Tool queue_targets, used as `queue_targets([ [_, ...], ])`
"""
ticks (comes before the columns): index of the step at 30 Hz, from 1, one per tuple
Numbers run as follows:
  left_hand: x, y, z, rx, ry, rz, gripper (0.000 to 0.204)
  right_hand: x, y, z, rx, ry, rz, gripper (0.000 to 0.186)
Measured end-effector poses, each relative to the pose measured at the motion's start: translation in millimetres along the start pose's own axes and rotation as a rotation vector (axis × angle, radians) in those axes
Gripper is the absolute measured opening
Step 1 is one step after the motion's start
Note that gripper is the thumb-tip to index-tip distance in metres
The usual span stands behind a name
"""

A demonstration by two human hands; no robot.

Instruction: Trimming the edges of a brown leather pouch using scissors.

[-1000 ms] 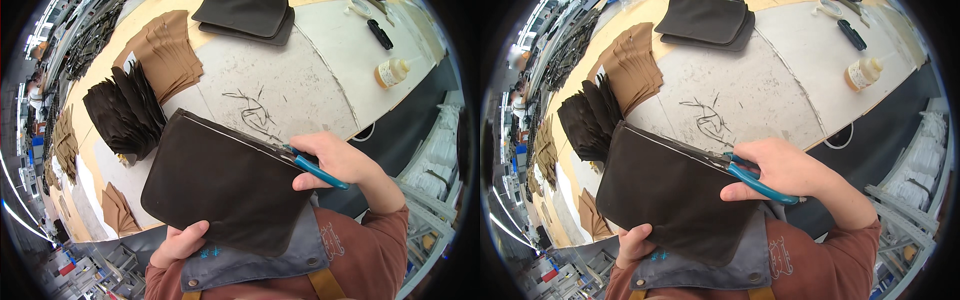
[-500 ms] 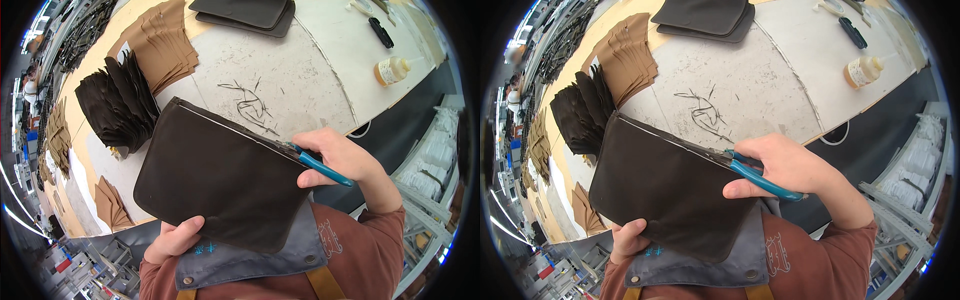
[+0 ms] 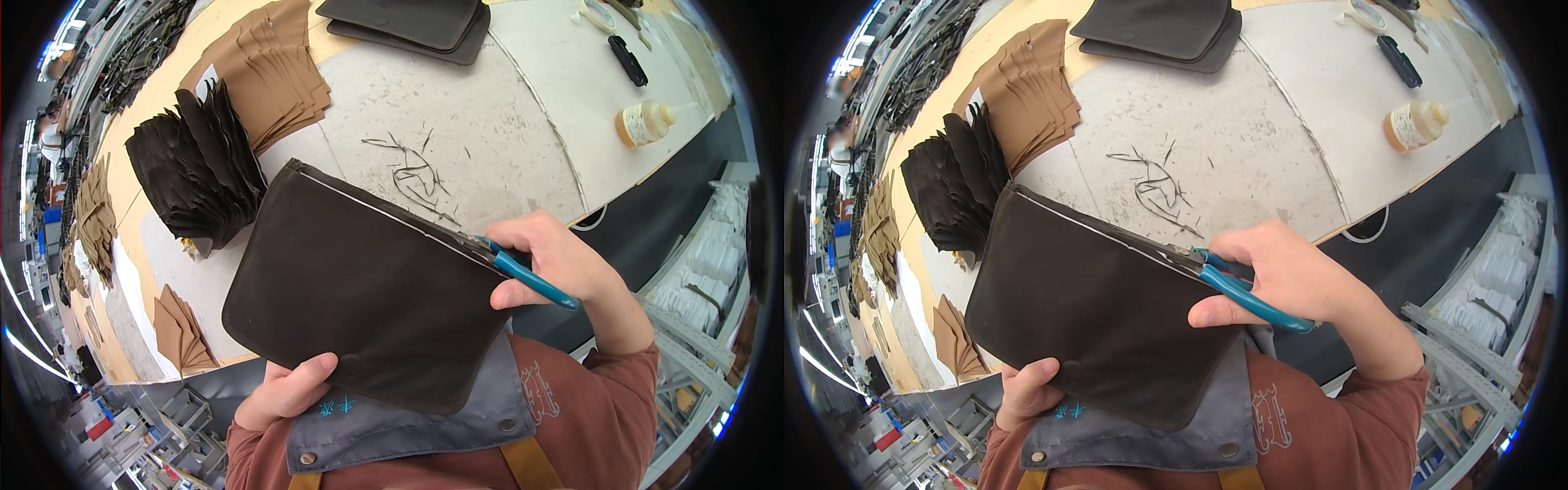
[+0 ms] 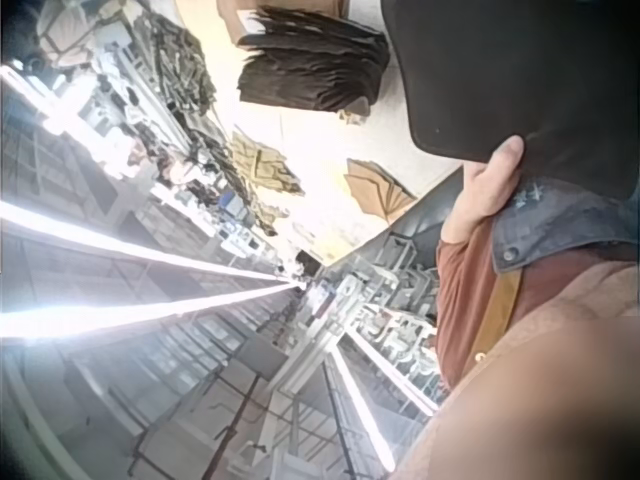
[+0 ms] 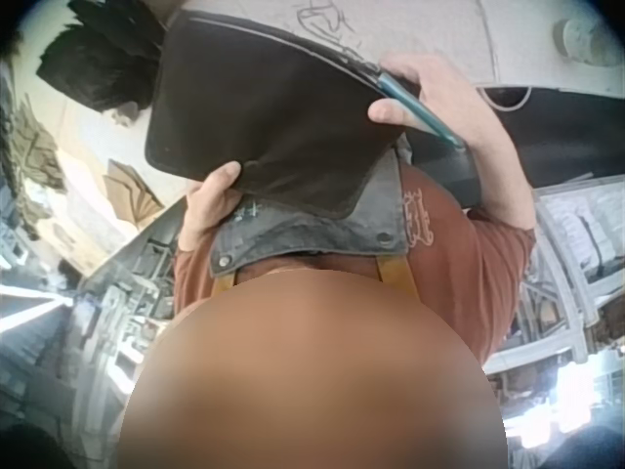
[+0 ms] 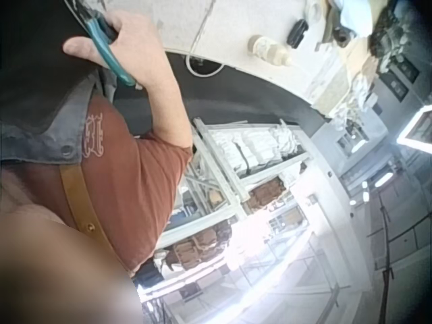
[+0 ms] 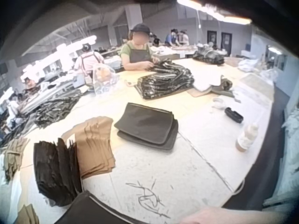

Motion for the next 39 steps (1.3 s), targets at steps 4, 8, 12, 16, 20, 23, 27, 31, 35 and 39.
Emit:
queue_targets([
  [4,-1.3,-0.8,-0.9,0.01,-0.016,0.005,0.056,-0.3,-0.1,0.1,-0.006,0.009,0.015,0.062],
  [8,-3.6,-1.3,-2.6,0.002,-0.033,-0.005,0.056,-0.7,0.0,0.4,0.018,0.015,-0.018,0.061],
  [12,-3.9,-2.0,-3.8,-0.004,-0.033,-0.002,0.055,-1.6,0.9,0.2,0.02,0.014,0.011,0.06],
  [16,-2.4,-1.5,-3.6,0.01,-0.029,0.0,0.055,-0.9,2.6,0.8,0.011,0.035,-0.016,0.061],
  [20,-10.3,-5.7,-3.2,-0.008,-0.04,-0.005,0.053,0.6,1.7,1.9,0.003,0.039,-0.037,0.06],
  [23,-12.3,-6.5,-3.6,-0.006,-0.051,-0.005,0.053,3.0,3.4,0.5,-0.002,0.037,-0.045,0.06],
  [27,-8.9,-6.7,-5.7,-0.008,-0.083,0.018,0.052,2.9,6.1,1.2,-0.012,0.036,-0.047,0.06],
  [31,-6.5,-3.2,-6.2,-0.025,-0.074,0.011,0.053,3.2,7.1,0.1,-0.013,0.042,-0.044,0.06],
  [35,-5.1,-1.8,-6.0,-0.039,-0.064,0.004,0.054,3.4,7.8,-0.5,-0.018,0.039,-0.014,0.059],
  [39,-5.9,-0.6,-6.8,-0.044,-0.086,-0.02,0.054,3.9,10.0,0.1,-0.029,0.041,0.003,0.059],
])
Point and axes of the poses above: each hand's wrist, its own z-axis away from the middle knuckle, its own x-axis out of the palm, y = z × x, the point moved 1 cm from there along -z, towards the middle knuckle, and after that the axes turned 4 degrees about -x, right-handed, at the moved point
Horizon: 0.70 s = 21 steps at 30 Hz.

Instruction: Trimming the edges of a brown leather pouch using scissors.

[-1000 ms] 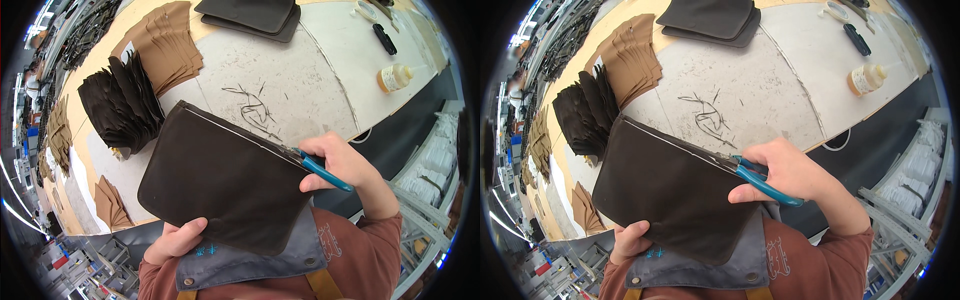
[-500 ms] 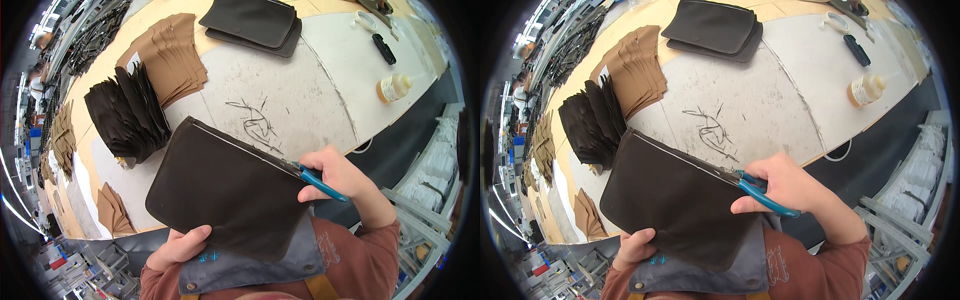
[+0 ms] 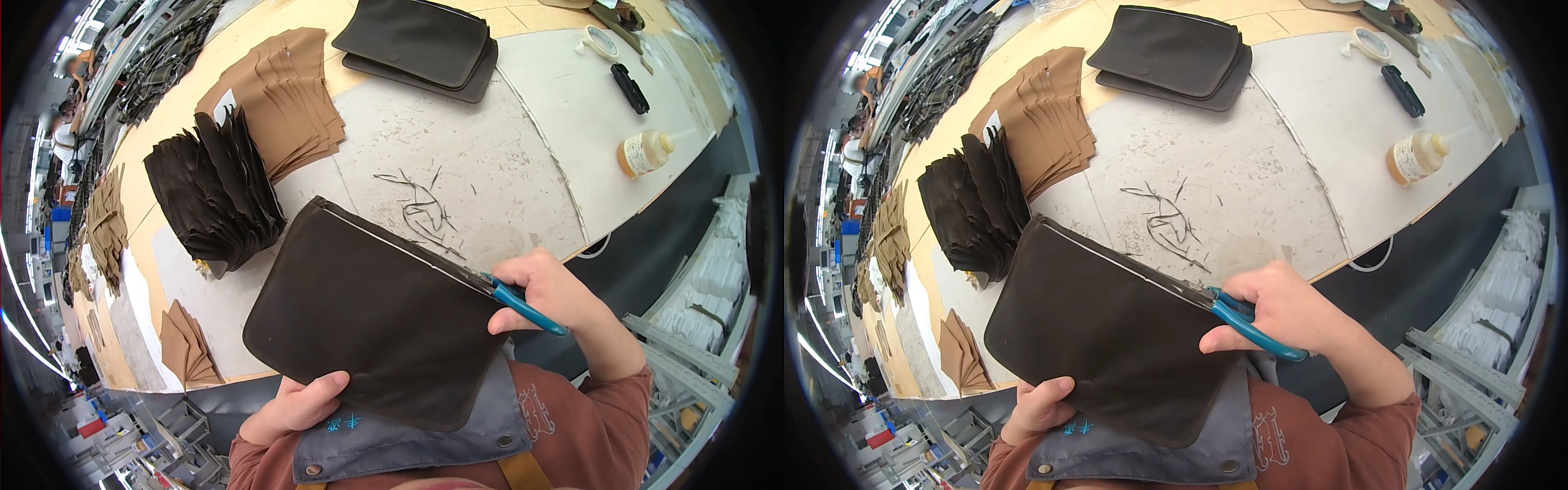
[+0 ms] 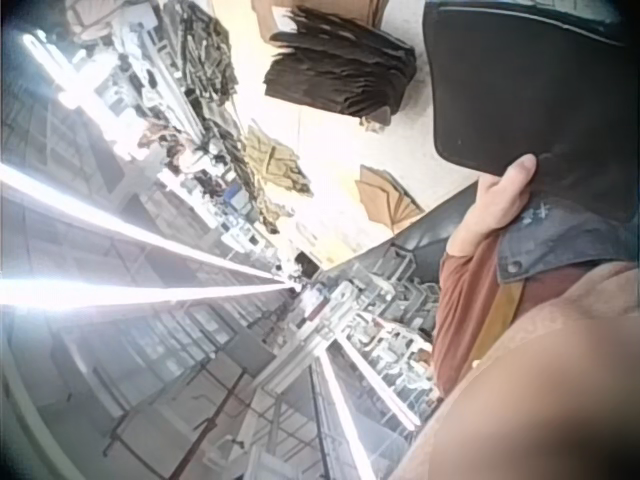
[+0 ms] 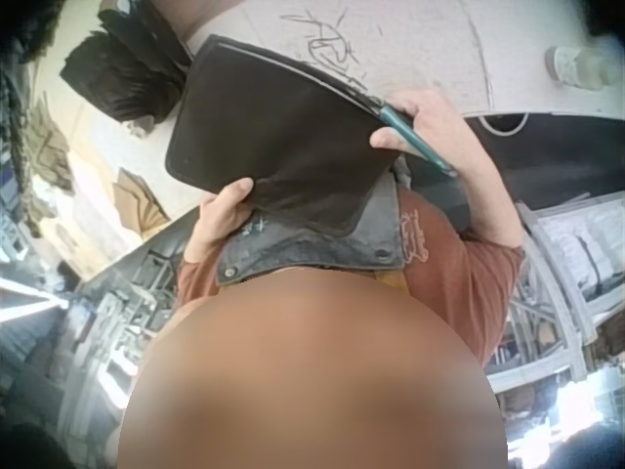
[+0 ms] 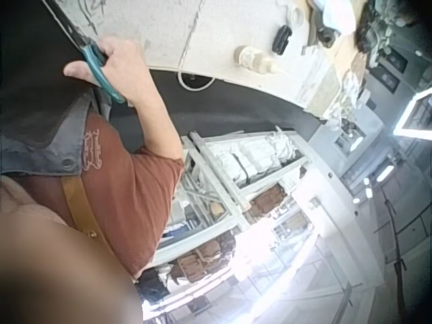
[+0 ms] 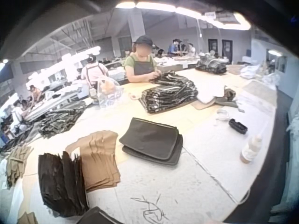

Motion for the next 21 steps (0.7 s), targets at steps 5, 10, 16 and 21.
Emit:
queue_targets([
  [5,1.0,-0.7,-0.3,-0.012,-0.013,-0.012,0.053,-2.4,-5.9,-3.1,0.016,0.001,0.032,0.061],
  [10,-2.1,-1.0,-1.1,-0.018,-0.049,-0.043,0.052,-3.6,-12.6,-12.7,0.042,-0.016,0.119,0.063],
  [16,-4.5,-2.4,-1.5,-0.015,-0.049,-0.032,0.051,-2.1,-6.6,-15.4,0.026,-0.014,0.06,0.067],
  [21,-2.1,0.1,-2.9,-0.005,-0.059,-0.028,0.05,-1.6,-5.0,-15.0,-0.037,-0.045,0.134,0.068],
])
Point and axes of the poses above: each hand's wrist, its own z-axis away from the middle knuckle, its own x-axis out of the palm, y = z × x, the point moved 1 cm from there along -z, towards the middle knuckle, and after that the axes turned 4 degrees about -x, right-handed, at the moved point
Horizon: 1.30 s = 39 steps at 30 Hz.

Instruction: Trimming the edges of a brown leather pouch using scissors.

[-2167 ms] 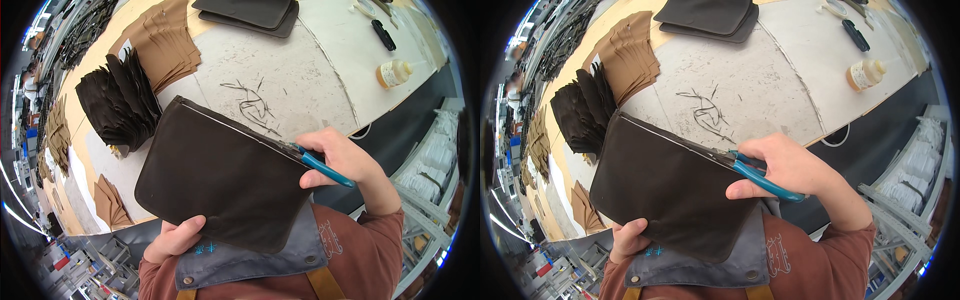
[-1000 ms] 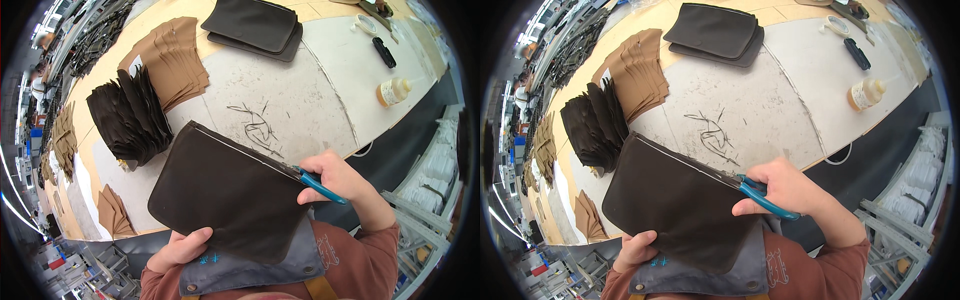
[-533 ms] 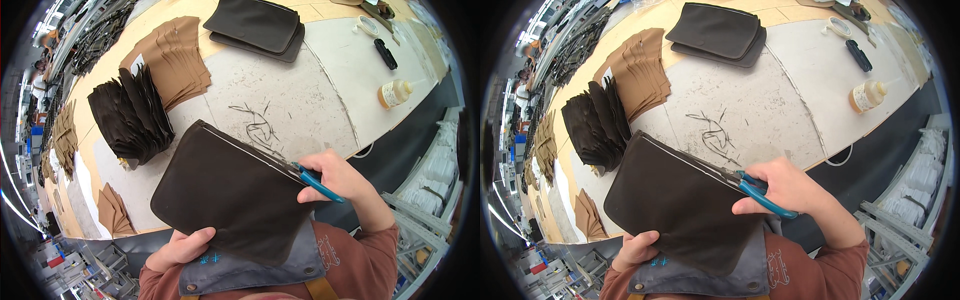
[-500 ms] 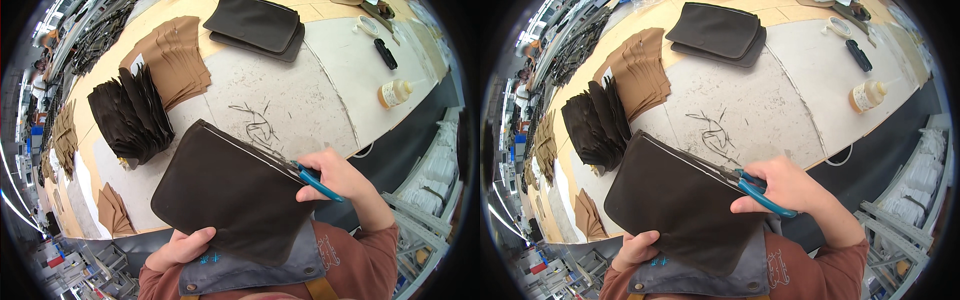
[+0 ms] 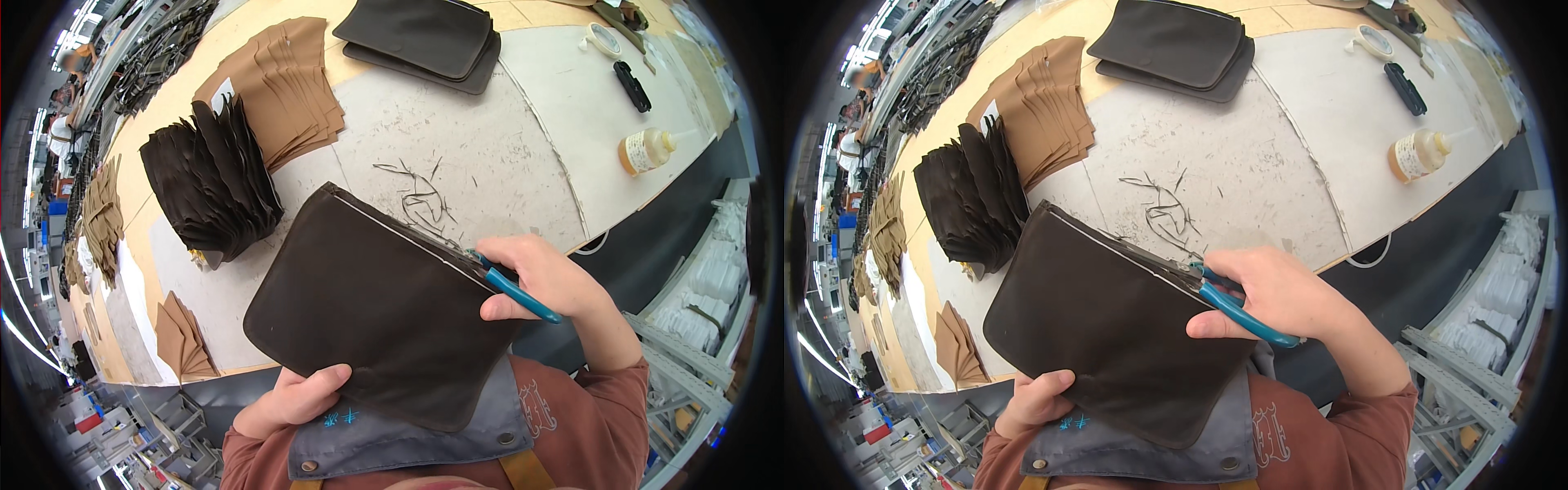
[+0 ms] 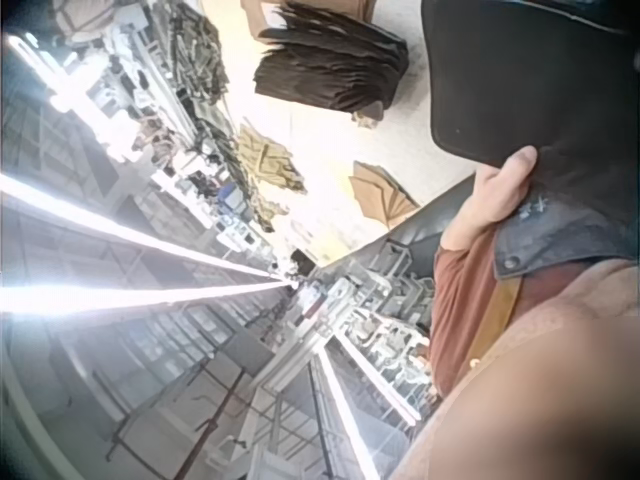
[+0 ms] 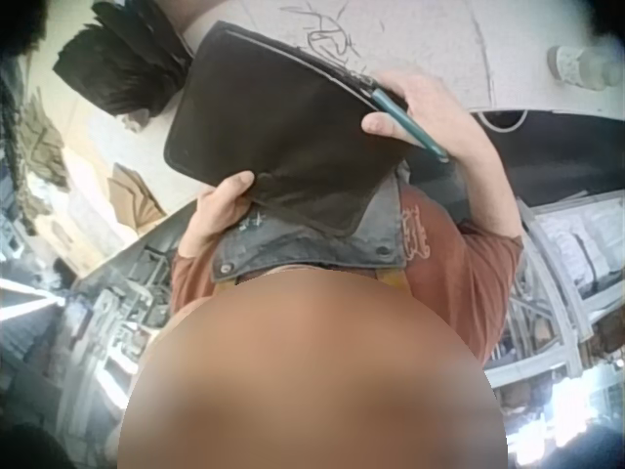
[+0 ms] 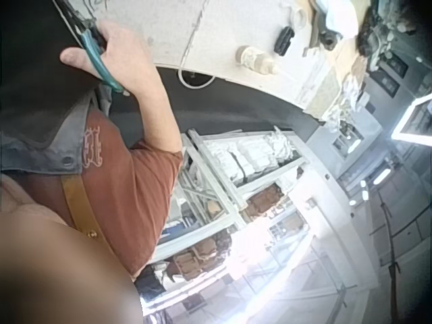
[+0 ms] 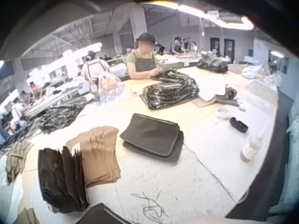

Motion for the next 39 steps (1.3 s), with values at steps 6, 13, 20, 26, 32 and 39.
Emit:
queue_targets([
  [6,-2.6,-2.2,-0.4,-0.015,-0.017,0.014,0.05,-2.7,-6.0,-4.9,0.023,0.01,0.008,0.067],
  [13,-2.9,-2.1,-1.9,-0.026,-0.011,0.029,0.051,-2.0,-3.6,-5.8,0.033,0.028,-0.02,0.065],
  [20,-0.8,-1.6,-3.4,-0.016,-0.013,0.039,0.05,-0.8,-1.9,-6.5,0.042,0.045,-0.047,0.065],
  [26,-4.5,-1.4,-4.7,-0.024,-0.044,-0.023,0.049,-0.6,-2.2,-5.5,0.058,0.06,-0.086,0.064],
  [32,-5.1,-3.1,-5.9,-0.024,-0.062,-0.01,0.049,0.0,-1.0,-4.6,0.075,0.067,-0.094,0.064],
  [39,-2.3,-1.4,-6.8,-0.024,-0.068,-0.01,0.049,1.9,2.4,-3.8,0.073,0.08,-0.082,0.064],
])
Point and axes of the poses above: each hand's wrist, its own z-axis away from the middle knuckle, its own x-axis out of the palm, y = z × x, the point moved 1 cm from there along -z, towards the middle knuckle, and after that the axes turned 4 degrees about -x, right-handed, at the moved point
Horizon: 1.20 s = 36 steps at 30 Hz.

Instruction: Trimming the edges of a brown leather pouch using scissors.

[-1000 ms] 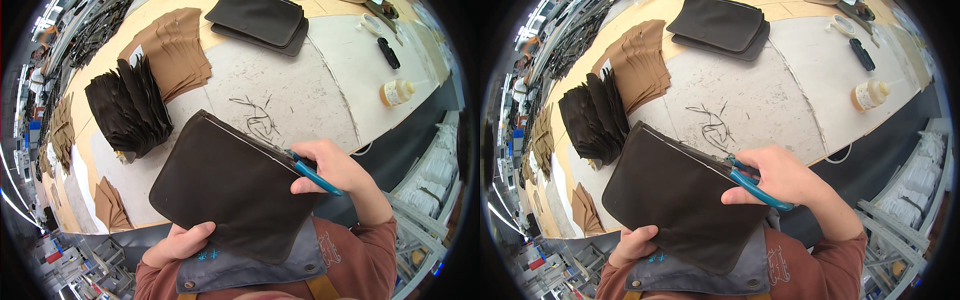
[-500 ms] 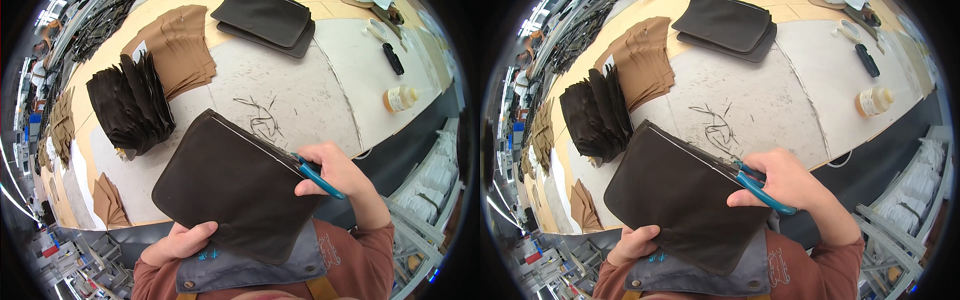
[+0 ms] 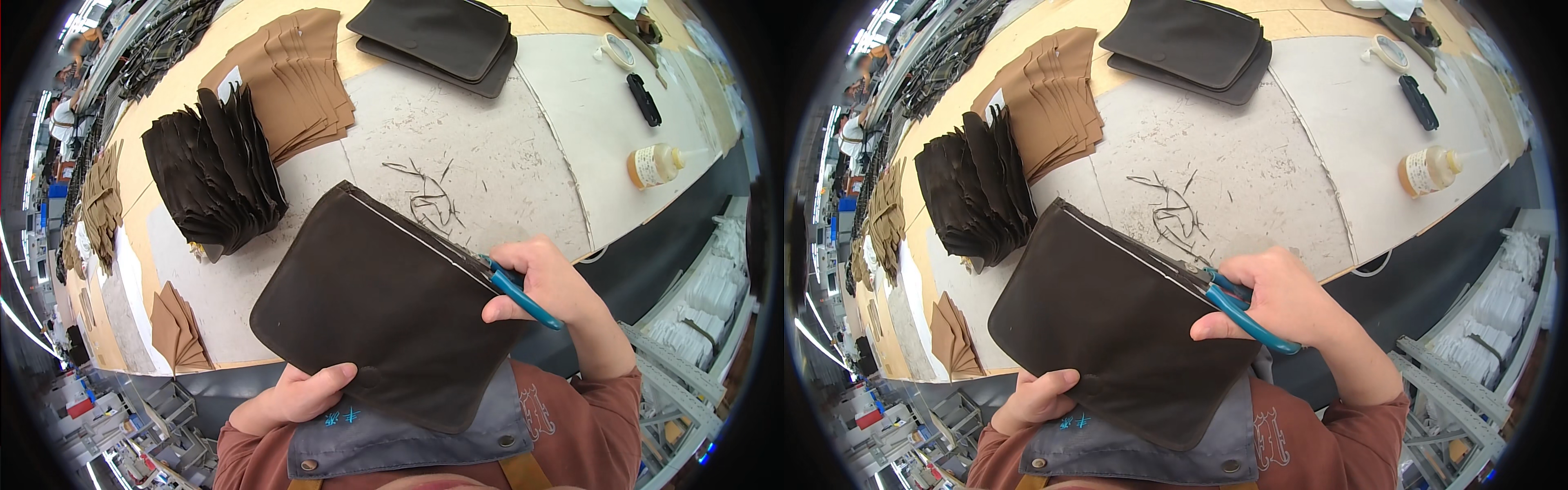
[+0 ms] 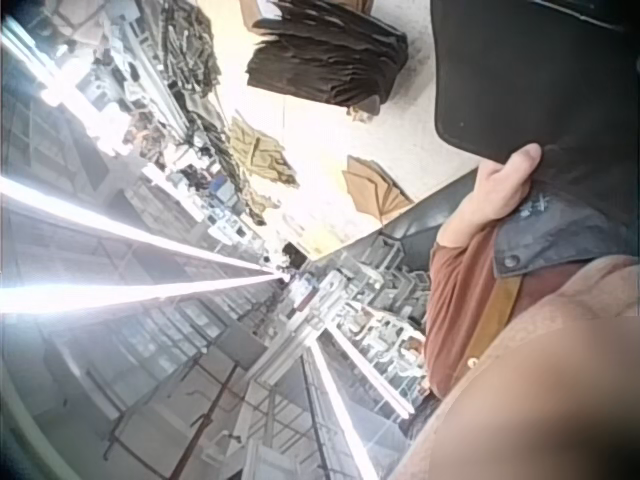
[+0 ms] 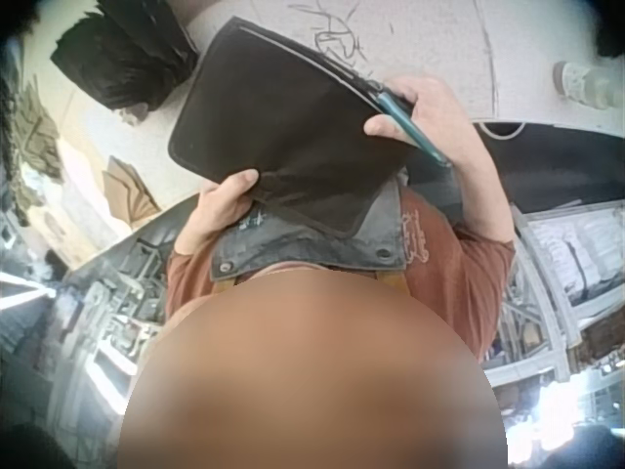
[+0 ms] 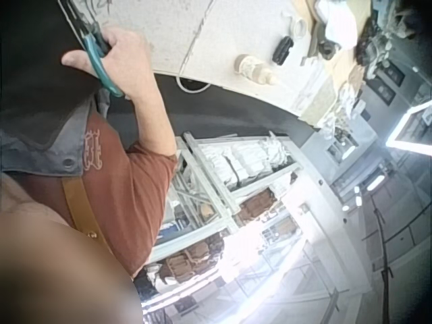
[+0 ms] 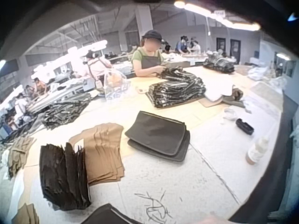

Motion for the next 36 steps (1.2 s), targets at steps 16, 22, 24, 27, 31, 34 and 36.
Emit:
queue_targets([
  [16,0.1,-0.5,-2.1,-0.013,-0.007,-0.004,0.048,-2.4,-0.6,-3.2,-0.016,-0.003,0.041,0.064],
  [22,-1.9,-1.5,-1.8,-0.026,-0.032,-0.026,0.047,-1.8,-11.4,-13.4,0.001,-0.027,0.154,0.067],
  [24,-2.0,-1.0,-1.7,-0.056,-0.023,-0.031,0.047,-1.1,-12.3,-15.4,-0.018,-0.01,0.167,0.067],
  [27,-2.7,-1.3,-1.7,-0.067,-0.018,-0.017,0.047,-2.1,-16.0,-18.3,0.023,-0.03,0.178,0.068],
  [31,-3.9,-0.7,-1.5,-0.058,-0.014,-0.051,0.047,-2.4,-15.5,-20.0,0.043,-0.04,0.166,0.069],
  [34,-4.7,-0.3,-2.0,-0.071,-0.001,-0.082,0.047,-2.0,-13.9,-19.7,0.028,-0.022,0.162,0.068],
  [36,-4.7,0.1,-2.6,-0.075,-0.004,-0.091,0.046,-2.6,-14.9,-19.0,0.044,-0.015,0.154,0.068],
])
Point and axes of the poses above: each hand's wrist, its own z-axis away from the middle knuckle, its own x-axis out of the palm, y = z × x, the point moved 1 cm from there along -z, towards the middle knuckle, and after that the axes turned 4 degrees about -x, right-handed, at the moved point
